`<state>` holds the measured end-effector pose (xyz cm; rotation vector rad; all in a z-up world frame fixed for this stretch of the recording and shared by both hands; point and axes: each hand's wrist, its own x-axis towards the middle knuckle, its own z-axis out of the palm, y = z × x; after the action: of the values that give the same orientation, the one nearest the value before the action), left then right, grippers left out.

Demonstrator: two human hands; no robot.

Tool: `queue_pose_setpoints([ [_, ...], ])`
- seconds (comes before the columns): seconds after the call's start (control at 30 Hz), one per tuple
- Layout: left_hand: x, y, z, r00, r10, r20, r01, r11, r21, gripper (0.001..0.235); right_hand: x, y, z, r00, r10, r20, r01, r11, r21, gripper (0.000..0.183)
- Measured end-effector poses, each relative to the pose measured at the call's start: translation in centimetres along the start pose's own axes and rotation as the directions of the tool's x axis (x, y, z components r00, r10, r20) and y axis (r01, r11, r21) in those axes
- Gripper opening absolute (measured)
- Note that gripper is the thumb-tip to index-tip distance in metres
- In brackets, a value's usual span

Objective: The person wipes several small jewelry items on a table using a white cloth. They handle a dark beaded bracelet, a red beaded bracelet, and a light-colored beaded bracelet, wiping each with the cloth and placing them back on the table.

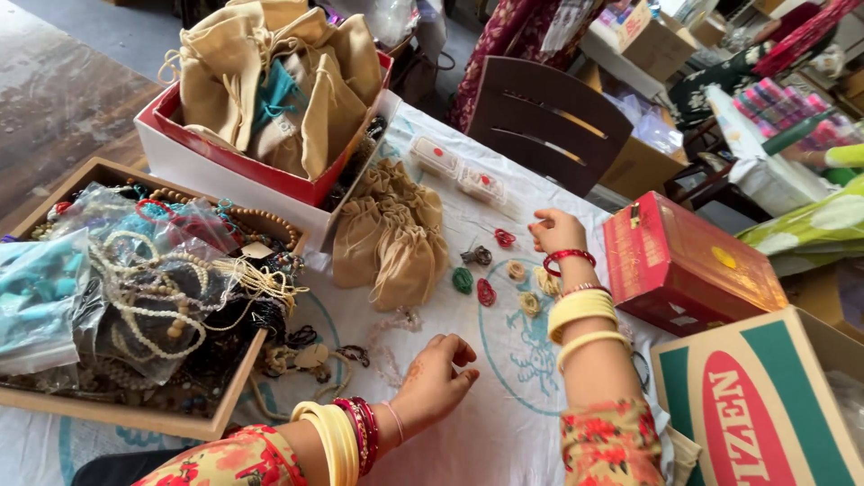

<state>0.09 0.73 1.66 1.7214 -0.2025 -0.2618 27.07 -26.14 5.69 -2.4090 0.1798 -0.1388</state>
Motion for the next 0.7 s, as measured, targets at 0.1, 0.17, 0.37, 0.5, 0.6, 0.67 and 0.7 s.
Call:
queue_pose_setpoints([
  [0.1,0.2,-0.3,-0.1,0.999,0.032,-0.013,-0.031,0.999,0.017,0.024,-7.4,-5.6,-3.6,0.894,-0.369,-0.252,0.342,0.928,-0.146,0.045],
  [0.17,0.5,-0.9,0.1,0.998,0.067,-0.015,-0.066,0.998,0.024,0.023,-14.3,-10.3,-6.1,0.752,-0.577,-0.318,0.499,0.814,-0.295,0.047],
  [0.37,-0.5,-0.1,-0.3,0.976,0.218,-0.004,-0.216,0.971,0.103,0.018,-28.6,-11.2,-12.1,0.139,-0.966,-0.217,0.583,0.258,-0.771,0.025],
  [0.5,-1.8,1.6,-1.0,0.879,0.465,0.107,-0.475,0.830,0.292,0.011,-32.5,-6.1,-13.8,0.081,-0.984,-0.161,0.524,0.180,-0.833,0.019],
  [0.6,-2.5,4.3,-1.5,0.648,0.704,0.289,-0.737,0.484,0.472,0.009,-30.3,1.2,-13.1,0.429,-0.846,-0.317,0.430,0.500,-0.752,0.020],
  [0.67,-3.1,6.5,-2.1,0.608,0.722,0.330,-0.746,0.378,0.548,0.008,-29.3,6.2,-12.3,0.644,-0.670,-0.369,0.333,0.680,-0.654,0.022],
  [0.7,-3.4,7.6,-2.7,0.573,0.742,0.349,-0.736,0.277,0.618,0.007,-28.1,8.4,-11.6,0.810,-0.465,-0.358,0.217,0.804,-0.554,0.031],
])
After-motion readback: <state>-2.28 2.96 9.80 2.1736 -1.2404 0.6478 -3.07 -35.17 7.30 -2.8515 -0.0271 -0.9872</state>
